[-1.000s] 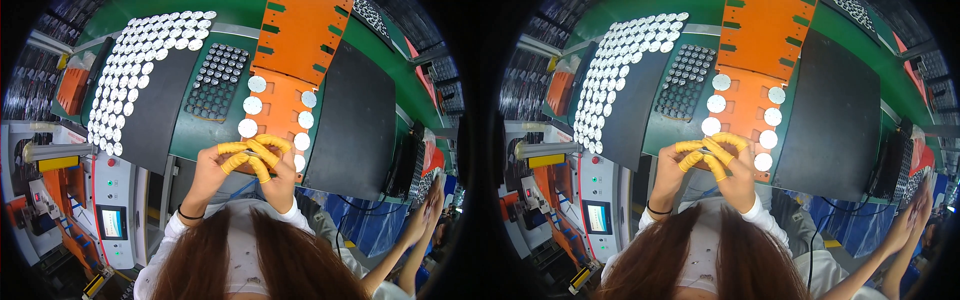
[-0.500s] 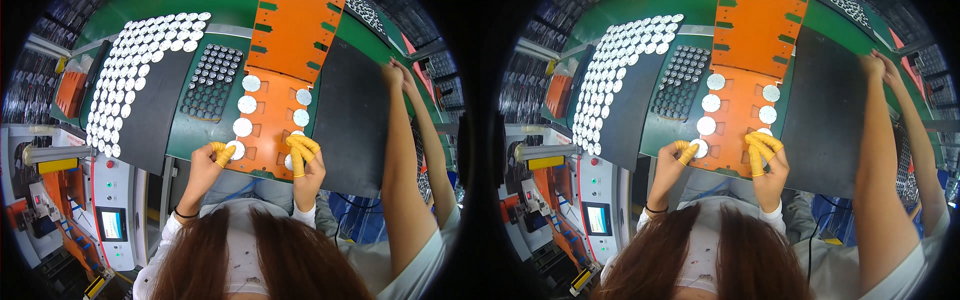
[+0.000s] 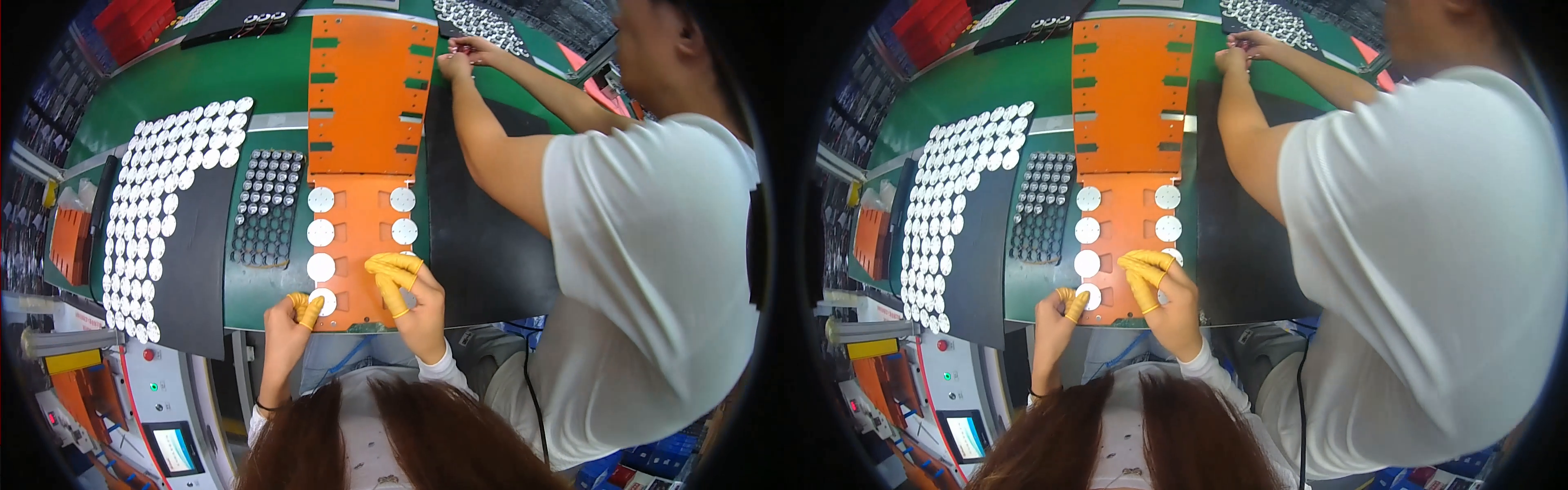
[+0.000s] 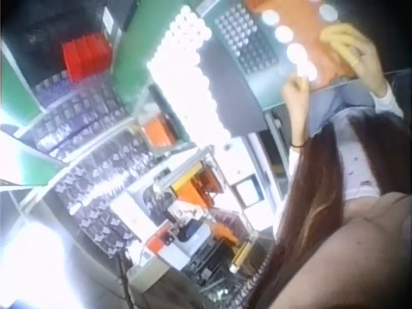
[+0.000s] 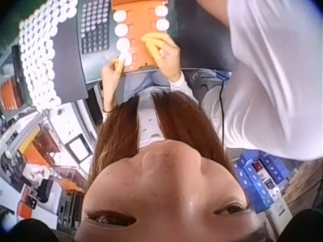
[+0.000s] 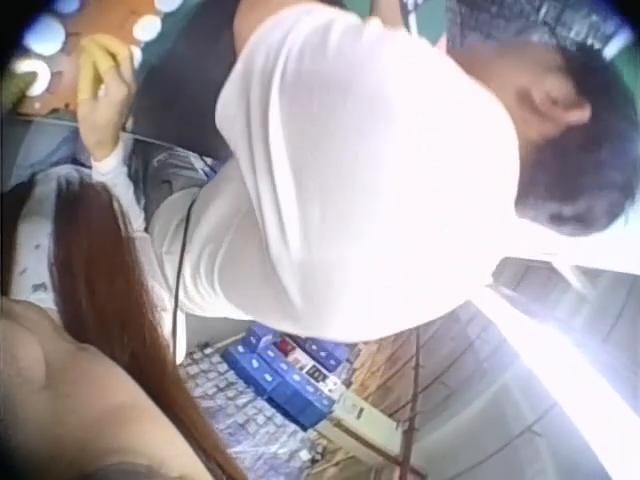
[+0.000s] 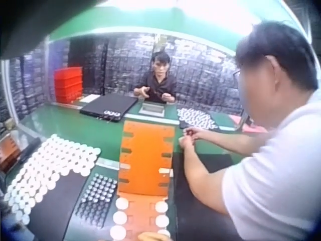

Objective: The person assembles circular electronic components by attaching small parts to round plates and placing them into an orange folding fixture. The person closes the fixture, presses it using a machine, and unloads the pressed components onto a mat.

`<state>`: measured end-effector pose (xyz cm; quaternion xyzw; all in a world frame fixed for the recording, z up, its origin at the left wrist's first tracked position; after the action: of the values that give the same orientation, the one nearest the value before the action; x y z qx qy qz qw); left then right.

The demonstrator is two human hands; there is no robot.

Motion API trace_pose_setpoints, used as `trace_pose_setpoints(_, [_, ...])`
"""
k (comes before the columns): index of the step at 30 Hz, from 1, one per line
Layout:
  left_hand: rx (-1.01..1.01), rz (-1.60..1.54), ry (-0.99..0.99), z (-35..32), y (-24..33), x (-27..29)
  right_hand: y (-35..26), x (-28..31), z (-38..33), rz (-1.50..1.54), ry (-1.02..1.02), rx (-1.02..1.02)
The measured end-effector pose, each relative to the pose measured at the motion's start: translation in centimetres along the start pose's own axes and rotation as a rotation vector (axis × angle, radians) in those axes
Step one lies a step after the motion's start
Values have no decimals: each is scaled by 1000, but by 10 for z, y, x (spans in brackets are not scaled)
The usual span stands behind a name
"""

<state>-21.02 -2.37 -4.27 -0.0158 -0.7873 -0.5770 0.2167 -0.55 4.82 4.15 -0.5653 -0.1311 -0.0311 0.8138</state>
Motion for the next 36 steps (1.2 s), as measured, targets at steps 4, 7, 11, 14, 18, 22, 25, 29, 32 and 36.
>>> trace_pose_setpoints(4, [-16,-29,-13,-1,8,-3,-2,3,-2,50,25,-95])
trace_pose_setpoints(7, [-3,-26,-32,-1,15,1,-2,0,0,29,27,-60])
trace_pose_setpoints(11, [-20,0,-59,-1,6,8,-11,0,3,12,54,-48])
trace_pose_setpoints(14, [-35,-54,-51,1,-4,10,-15,3,7,-5,70,-56])
trace_pose_setpoints(18, [-68,-10,-59,1,6,15,-9,7,11,-72,107,10])
trace_pose_setpoints(22, [-61,-94,-55,3,-5,22,-19,-6,16,-71,87,1])
trace_pose_setpoints(25, [-82,-222,45,0,-15,33,-25,-16,21,-139,19,48])
trace_pose_setpoints(29, [-57,-280,36,7,-15,42,-30,-11,53,-269,38,202])
trace_pose_setpoints(32, [-97,-308,64,6,-22,46,-36,-14,77,-226,63,191])
trace_pose_setpoints(36, [-182,-456,110,1,-37,48,-46,-24,94,-211,63,211])
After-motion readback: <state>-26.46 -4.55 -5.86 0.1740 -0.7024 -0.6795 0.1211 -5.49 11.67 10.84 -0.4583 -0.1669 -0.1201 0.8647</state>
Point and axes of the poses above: each hand's wrist, its own z-axis towards the middle knuckle, its own x-axis out of the back of the hand, y = z × x, the point moved 4 cm from there along z, towards the middle knuckle
